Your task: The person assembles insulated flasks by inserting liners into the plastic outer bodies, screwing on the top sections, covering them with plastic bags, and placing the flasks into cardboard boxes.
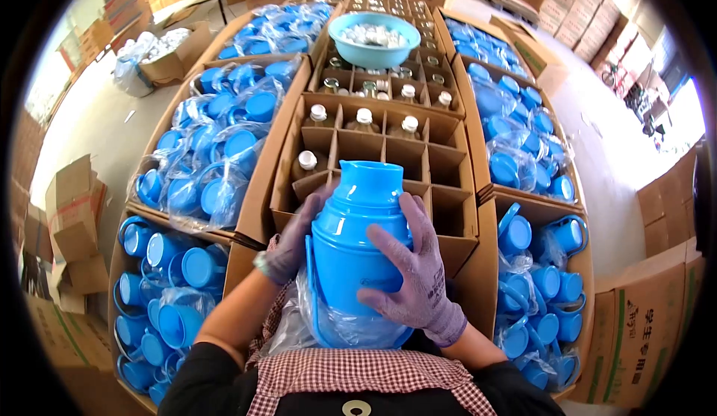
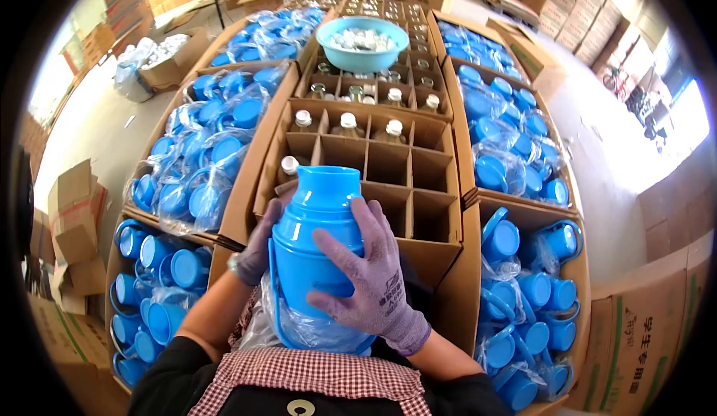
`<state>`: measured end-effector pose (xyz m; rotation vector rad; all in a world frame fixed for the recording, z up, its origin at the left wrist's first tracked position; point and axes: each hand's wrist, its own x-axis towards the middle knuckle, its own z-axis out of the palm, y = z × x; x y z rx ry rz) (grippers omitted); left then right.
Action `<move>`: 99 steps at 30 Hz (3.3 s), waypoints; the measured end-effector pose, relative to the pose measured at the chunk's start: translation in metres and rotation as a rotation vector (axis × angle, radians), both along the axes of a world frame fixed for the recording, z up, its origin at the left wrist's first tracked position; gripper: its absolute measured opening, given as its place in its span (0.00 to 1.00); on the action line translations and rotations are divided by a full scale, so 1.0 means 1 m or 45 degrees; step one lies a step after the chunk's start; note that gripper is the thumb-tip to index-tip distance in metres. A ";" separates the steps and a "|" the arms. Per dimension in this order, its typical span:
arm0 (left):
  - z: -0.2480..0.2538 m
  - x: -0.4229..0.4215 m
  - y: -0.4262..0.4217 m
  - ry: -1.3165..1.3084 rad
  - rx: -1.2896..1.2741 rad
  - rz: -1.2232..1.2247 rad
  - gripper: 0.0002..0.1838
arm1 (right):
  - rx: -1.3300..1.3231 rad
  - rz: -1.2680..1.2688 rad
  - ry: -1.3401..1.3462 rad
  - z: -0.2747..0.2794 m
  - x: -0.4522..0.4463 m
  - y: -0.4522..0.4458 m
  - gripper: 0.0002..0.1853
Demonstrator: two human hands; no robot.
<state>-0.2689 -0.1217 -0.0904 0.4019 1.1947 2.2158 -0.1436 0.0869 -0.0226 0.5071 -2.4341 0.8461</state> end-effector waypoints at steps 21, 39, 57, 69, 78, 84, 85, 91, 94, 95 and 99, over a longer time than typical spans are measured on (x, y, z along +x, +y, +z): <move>0.007 -0.007 0.018 0.688 -0.629 0.366 0.31 | -0.434 0.236 -0.063 -0.078 -0.052 0.052 0.46; 0.062 0.017 -0.001 0.681 -2.029 0.026 0.24 | -0.907 0.145 -0.907 -0.111 -0.064 0.086 0.44; 0.005 -0.173 0.062 -0.138 0.159 0.134 0.43 | -0.217 -0.390 -0.485 -0.171 -0.366 0.178 0.35; -0.039 -0.159 -0.025 -0.331 0.459 0.206 0.49 | 0.401 -0.457 -0.336 -0.073 -0.364 0.200 0.32; 0.061 -0.186 0.028 0.137 0.600 -0.213 0.44 | -0.859 0.351 0.244 0.202 -0.257 0.161 0.13; 0.074 -0.147 0.027 0.172 0.373 -0.179 0.44 | -0.771 0.766 -0.236 0.210 -0.290 0.165 0.14; 0.075 -0.138 0.022 0.186 0.319 -0.162 0.44 | -1.084 0.599 -0.219 0.194 -0.278 0.134 0.12; 0.065 -0.102 -0.012 0.228 0.097 -0.056 0.44 | -0.761 0.306 -0.574 0.106 -0.264 0.092 0.13; 0.053 -0.111 -0.023 0.170 0.237 -0.073 0.43 | -0.920 0.449 -0.747 0.067 -0.234 0.074 0.39; 0.050 -0.119 -0.025 0.141 0.339 -0.109 0.43 | -0.977 0.353 -0.741 0.039 -0.229 0.071 0.37; 0.033 -0.153 -0.004 0.036 0.845 -0.515 0.43 | -0.825 0.165 -0.948 0.001 -0.169 0.048 0.35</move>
